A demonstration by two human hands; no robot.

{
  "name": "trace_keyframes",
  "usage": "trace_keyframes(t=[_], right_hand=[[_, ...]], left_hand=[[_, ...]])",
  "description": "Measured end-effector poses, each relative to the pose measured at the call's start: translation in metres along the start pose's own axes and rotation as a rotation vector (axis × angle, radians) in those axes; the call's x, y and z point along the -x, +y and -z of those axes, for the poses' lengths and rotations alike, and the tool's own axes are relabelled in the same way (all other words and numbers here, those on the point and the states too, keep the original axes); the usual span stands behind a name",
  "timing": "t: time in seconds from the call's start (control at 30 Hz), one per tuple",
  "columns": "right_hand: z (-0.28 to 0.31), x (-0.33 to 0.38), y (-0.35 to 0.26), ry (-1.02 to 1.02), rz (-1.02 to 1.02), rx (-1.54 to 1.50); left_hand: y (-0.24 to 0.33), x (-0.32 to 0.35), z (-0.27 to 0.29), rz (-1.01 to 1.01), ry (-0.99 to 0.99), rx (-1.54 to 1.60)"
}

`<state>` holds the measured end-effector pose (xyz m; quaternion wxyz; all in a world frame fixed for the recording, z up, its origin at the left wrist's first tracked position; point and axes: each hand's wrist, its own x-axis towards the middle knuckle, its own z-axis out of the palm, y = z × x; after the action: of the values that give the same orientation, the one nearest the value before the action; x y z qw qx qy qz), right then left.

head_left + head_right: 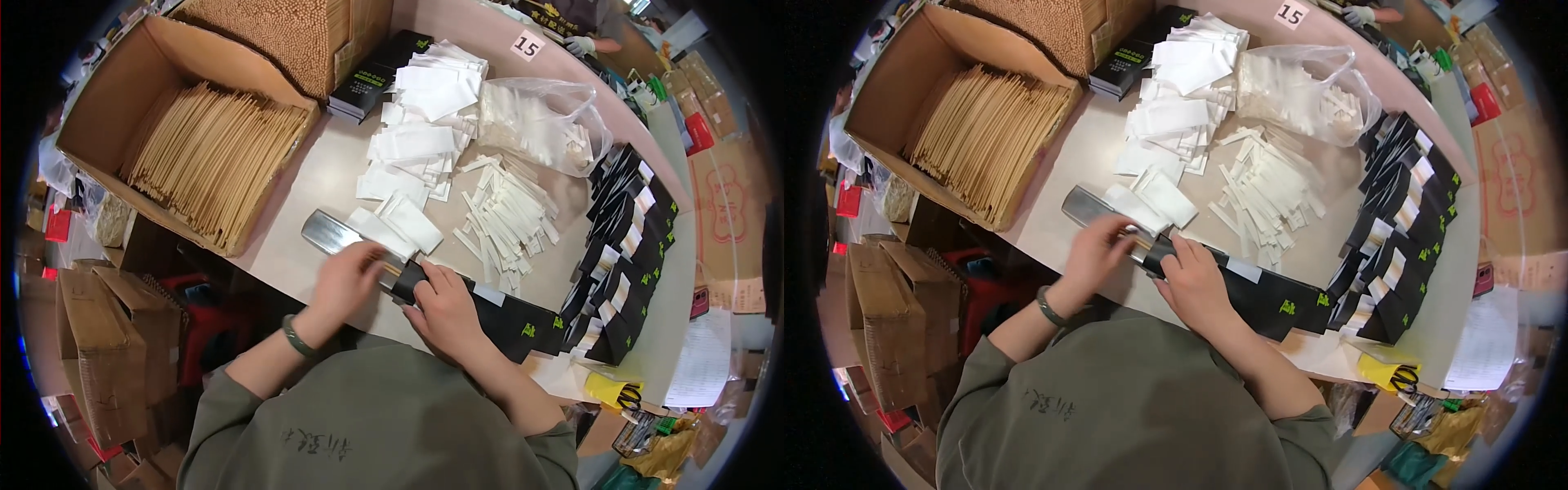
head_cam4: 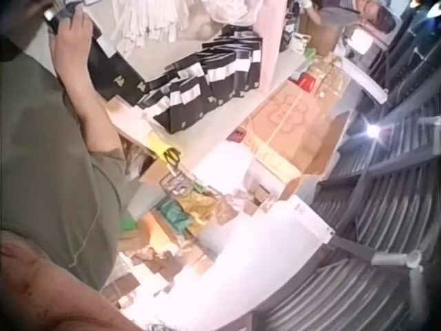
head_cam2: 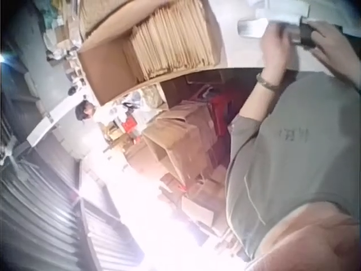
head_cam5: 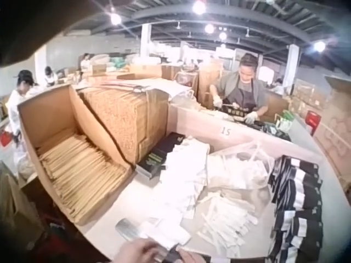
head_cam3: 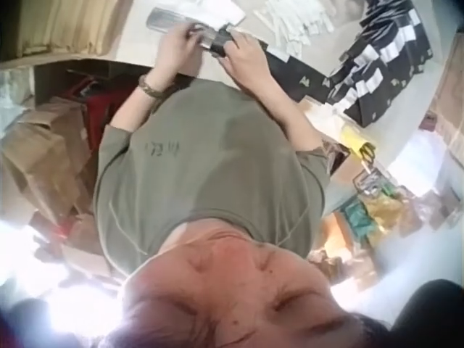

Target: Packaging chopsticks into sleeves and bundling them into boxes at a factory workstation.

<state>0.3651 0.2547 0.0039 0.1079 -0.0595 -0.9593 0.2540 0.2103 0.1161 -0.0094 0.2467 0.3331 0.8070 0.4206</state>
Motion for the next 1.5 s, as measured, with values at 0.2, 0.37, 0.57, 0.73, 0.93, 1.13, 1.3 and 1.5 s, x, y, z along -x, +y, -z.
trace_keyframes(t=[0.2,0.37,0.57,0.73,0.93,1.13,1.3,1.5], right_hand=[[0.023,0.003,0.001,-0.068,-0.028,-0.049],[0.074,-0.004,0.019,-0.146,0.174,-0.119],[0.128,0.050,0.094,0.097,-0.225,0.194],[0.133,0.045,0.086,0.018,-0.111,0.292],[0.267,0.010,0.047,0.353,-0.041,0.925],[0.158,0.065,0.091,-0.224,-0.102,0.458],[0.046,0.040,0.058,-0.246,0.104,0.100],[0.037,0.013,0.008,-0.143,-0.305,0.097]], left_hand=[[0.021,0.019,0.018,-0.477,0.091,-0.366],[-0.006,-0.004,0.038,-0.505,-0.125,-0.664],[0.030,-0.011,0.036,-0.152,-0.136,-0.325],[0.035,0.006,0.009,-0.118,-0.533,0.034],[0.012,0.007,-0.005,0.038,-0.501,0.140],[0.033,0.013,-0.019,-0.372,-0.601,0.145],[0.060,0.014,-0.016,-0.319,-0.802,-0.096],[0.019,0.009,0.006,0.029,-0.434,-0.125]])
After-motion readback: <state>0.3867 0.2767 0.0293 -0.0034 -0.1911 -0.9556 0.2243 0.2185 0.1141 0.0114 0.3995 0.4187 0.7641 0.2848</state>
